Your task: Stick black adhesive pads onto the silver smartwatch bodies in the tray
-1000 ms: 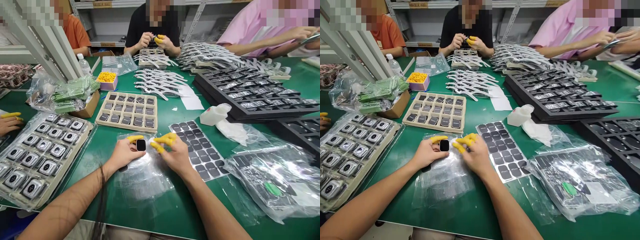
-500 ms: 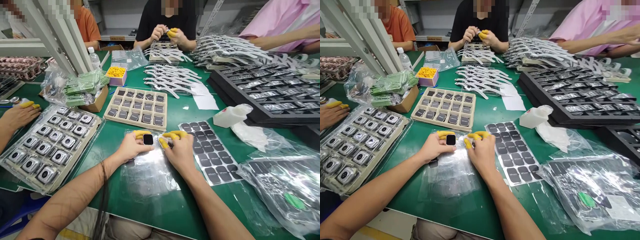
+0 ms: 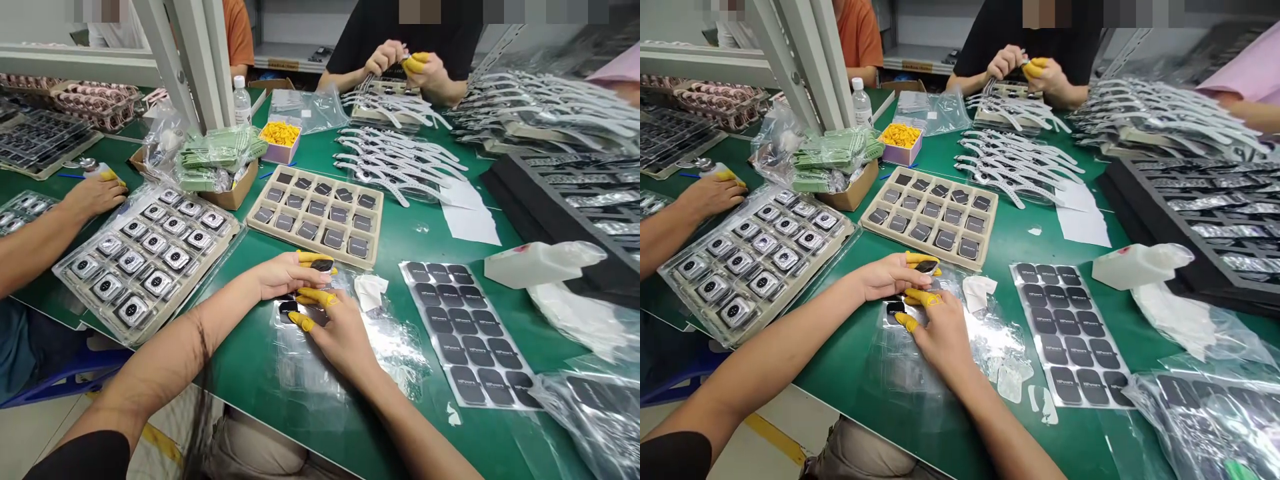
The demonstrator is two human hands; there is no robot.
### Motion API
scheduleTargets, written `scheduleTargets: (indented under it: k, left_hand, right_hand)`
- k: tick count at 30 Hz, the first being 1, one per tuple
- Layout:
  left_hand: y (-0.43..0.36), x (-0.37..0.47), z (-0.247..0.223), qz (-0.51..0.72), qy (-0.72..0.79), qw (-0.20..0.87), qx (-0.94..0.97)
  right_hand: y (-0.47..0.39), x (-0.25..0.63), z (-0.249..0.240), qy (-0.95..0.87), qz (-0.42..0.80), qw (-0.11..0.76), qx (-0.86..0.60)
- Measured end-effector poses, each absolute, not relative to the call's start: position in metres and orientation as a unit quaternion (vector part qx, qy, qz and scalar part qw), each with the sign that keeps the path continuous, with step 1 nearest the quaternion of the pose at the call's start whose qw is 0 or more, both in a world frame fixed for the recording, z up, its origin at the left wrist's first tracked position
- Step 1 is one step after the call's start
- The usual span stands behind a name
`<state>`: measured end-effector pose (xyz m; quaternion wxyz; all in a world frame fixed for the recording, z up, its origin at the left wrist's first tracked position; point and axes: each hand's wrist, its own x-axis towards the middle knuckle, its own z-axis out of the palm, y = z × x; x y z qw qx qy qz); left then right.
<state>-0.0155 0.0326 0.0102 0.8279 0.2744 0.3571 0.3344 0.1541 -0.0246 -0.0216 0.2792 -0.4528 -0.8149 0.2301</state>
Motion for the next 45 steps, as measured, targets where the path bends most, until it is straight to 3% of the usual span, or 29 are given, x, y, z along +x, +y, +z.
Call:
scheduleTargets:
  k: [8, 20, 22, 24, 28, 33, 45]
  left_hand:
    - [0.033, -0.016, 0.014, 0.303, 0.345, 0.850, 0.260]
    - [0.026, -0.009, 0.018, 0.314, 0.389, 0.807, 0.314]
    - [0.022, -0.006, 0.015, 0.341, 0.418, 0.772, 0.337]
    - [0.018, -0.002, 0.011, 0.359, 0.451, 0.722, 0.384]
    - [0.008, 0.006, 0.006, 0.315, 0.512, 0.580, 0.549]
    - [0.003, 0.014, 0.009, 0.250, 0.541, 0.468, 0.652]
    - [0.002, 0.017, 0.005, 0.243, 0.549, 0.374, 0.707]
  right_hand:
    - [-0.021, 0.155, -0.016, -0.806, 0.230, 0.293, -0.460]
    - [-0.025, 0.175, -0.007, -0.870, 0.098, 0.377, -0.301]
    - [-0.029, 0.191, 0.007, -0.892, 0.145, 0.342, -0.260]
    - [-0.031, 0.209, 0.024, -0.873, 0.281, 0.322, -0.235]
    - [-0.022, 0.233, 0.042, -0.663, 0.496, 0.409, -0.383]
    - [-0.004, 0.225, 0.025, -0.475, 0.566, 0.424, -0.524]
    - [-0.005, 0.202, 0.001, -0.360, 0.645, 0.440, -0.511]
